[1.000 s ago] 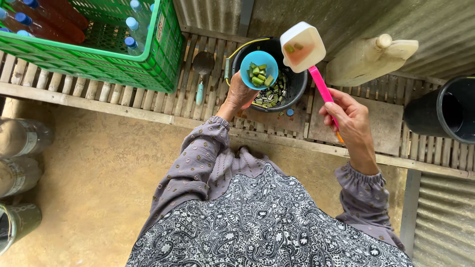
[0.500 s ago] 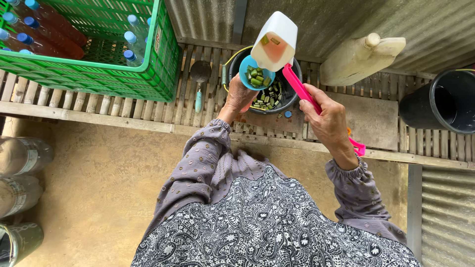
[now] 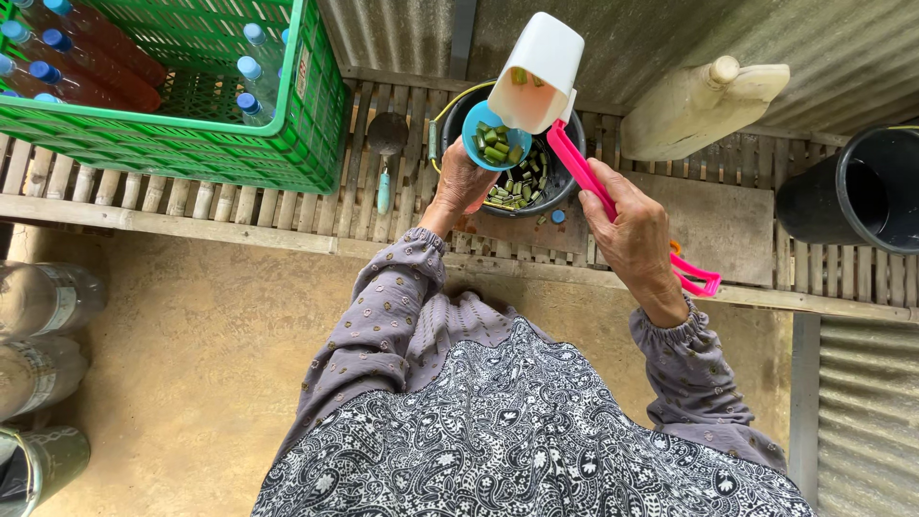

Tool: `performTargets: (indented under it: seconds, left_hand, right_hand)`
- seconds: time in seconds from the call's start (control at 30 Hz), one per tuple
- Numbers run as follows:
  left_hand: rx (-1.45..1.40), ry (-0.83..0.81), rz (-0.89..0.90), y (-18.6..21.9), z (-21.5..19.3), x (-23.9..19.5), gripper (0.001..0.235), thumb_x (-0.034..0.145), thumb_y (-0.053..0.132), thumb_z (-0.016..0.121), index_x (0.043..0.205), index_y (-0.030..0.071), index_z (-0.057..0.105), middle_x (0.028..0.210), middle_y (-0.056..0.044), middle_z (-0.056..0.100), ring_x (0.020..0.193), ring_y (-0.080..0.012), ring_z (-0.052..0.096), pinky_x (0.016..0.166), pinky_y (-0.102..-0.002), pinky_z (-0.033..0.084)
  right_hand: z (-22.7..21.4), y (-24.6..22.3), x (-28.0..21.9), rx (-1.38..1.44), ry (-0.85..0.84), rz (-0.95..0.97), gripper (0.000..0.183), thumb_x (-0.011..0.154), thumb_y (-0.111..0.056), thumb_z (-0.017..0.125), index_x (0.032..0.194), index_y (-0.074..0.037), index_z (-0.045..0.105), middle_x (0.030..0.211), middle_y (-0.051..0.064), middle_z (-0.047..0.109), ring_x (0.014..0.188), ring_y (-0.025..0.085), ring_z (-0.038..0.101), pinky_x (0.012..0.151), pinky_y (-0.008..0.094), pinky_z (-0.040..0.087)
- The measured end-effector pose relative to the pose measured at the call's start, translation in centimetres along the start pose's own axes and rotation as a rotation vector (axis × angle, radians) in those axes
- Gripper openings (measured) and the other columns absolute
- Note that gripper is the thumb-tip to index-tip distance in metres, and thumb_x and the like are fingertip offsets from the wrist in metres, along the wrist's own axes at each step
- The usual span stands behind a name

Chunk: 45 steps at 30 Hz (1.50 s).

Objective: The person uses a pink scoop to transfer chopped green vegetables from a bucket into a blue funnel, then pours the contents into a plastic bottle. The person secures the bottle cap and places the filled bottle into a green crate. The process is repeated with another bottle.

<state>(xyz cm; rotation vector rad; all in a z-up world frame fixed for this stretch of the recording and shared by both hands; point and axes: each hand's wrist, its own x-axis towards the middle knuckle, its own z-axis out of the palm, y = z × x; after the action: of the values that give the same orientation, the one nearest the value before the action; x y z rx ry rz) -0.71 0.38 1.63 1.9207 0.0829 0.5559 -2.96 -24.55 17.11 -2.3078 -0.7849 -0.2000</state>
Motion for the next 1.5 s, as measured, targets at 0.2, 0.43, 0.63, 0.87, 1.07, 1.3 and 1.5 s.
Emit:
performTargets:
  seconds: [0.2,0.43,0.63,0.87,1.07,1.3,1.5]
  left_hand:
    - [0.049,-0.004,0.005,-0.6,0.1,0.2,0.028,0.088,0.026,0.082,0.100,0.005,0.069,0.094,-0.012,0.077,0.086,-0.0244,0.077,0.073,-0.036,0.062]
    - [0.014,-0.027,-0.014,-1.1,0.2,0.1,0.027,0.088,0.025,0.082,0.100,0.005,0.069,0.093,-0.010,0.078,0.086,-0.0224,0.078,0.073,-0.035,0.063]
    - [0.003,-0.019,-0.005,-1.2,0.3,0.3,0.027,0.087,0.025,0.083,0.100,0.005,0.071,0.093,-0.010,0.078,0.086,-0.0217,0.078,0.074,-0.035,0.063]
    - [0.022,-0.025,0.003,-1.5,0.4,0.4,0.025,0.089,0.026,0.081,0.100,0.006,0.072,0.094,-0.010,0.078,0.086,-0.0225,0.078,0.075,-0.035,0.062]
    - [0.054,-0.022,0.037,-1.6,0.3,0.2,0.024,0.088,0.024,0.081,0.100,0.006,0.072,0.094,-0.011,0.076,0.086,-0.0244,0.077,0.074,-0.036,0.062]
    - [0.045,-0.021,0.039,-2.0,0.3,0.0,0.024,0.087,0.022,0.082,0.100,0.006,0.071,0.096,-0.011,0.077,0.088,-0.0239,0.077,0.075,-0.036,0.063]
    - [0.024,-0.029,0.032,-2.4,0.0,-0.3,0.027,0.086,0.024,0.082,0.102,0.006,0.071,0.098,-0.012,0.077,0.090,-0.0246,0.077,0.076,-0.036,0.062]
  right_hand:
    - [0.1,-0.2,0.0,-0.049,0.014,-0.029,0.036,0.103,-0.015,0.070,0.136,-0.001,0.066,0.120,0.022,0.074,0.096,0.030,0.077,0.080,0.038,0.063]
    - [0.0,-0.1,0.0,-0.066,0.014,-0.058,0.037,0.102,-0.014,0.071,0.137,-0.001,0.065,0.118,0.021,0.074,0.093,0.028,0.077,0.078,0.037,0.064]
    - [-0.4,-0.7,0.0,-0.084,0.022,-0.053,0.038,0.101,-0.013,0.072,0.137,-0.002,0.066,0.116,0.020,0.075,0.090,0.027,0.076,0.076,0.036,0.063]
    - [-0.5,-1.2,0.2,-0.077,0.032,-0.071,0.037,0.102,-0.013,0.072,0.137,-0.003,0.066,0.118,0.020,0.075,0.093,0.027,0.077,0.078,0.036,0.063]
    - [-0.6,-1.6,0.0,-0.091,0.043,-0.088,0.038,0.101,-0.013,0.074,0.138,-0.004,0.066,0.118,0.020,0.075,0.095,0.028,0.076,0.078,0.037,0.062]
    - [-0.6,-1.6,-0.3,-0.097,0.064,-0.126,0.038,0.101,-0.011,0.074,0.138,-0.002,0.066,0.114,0.021,0.075,0.092,0.027,0.077,0.075,0.035,0.063]
    - [-0.8,-1.6,-0.5,-0.112,0.064,-0.167,0.038,0.101,-0.008,0.075,0.137,-0.001,0.066,0.107,0.019,0.076,0.082,0.023,0.076,0.068,0.032,0.062]
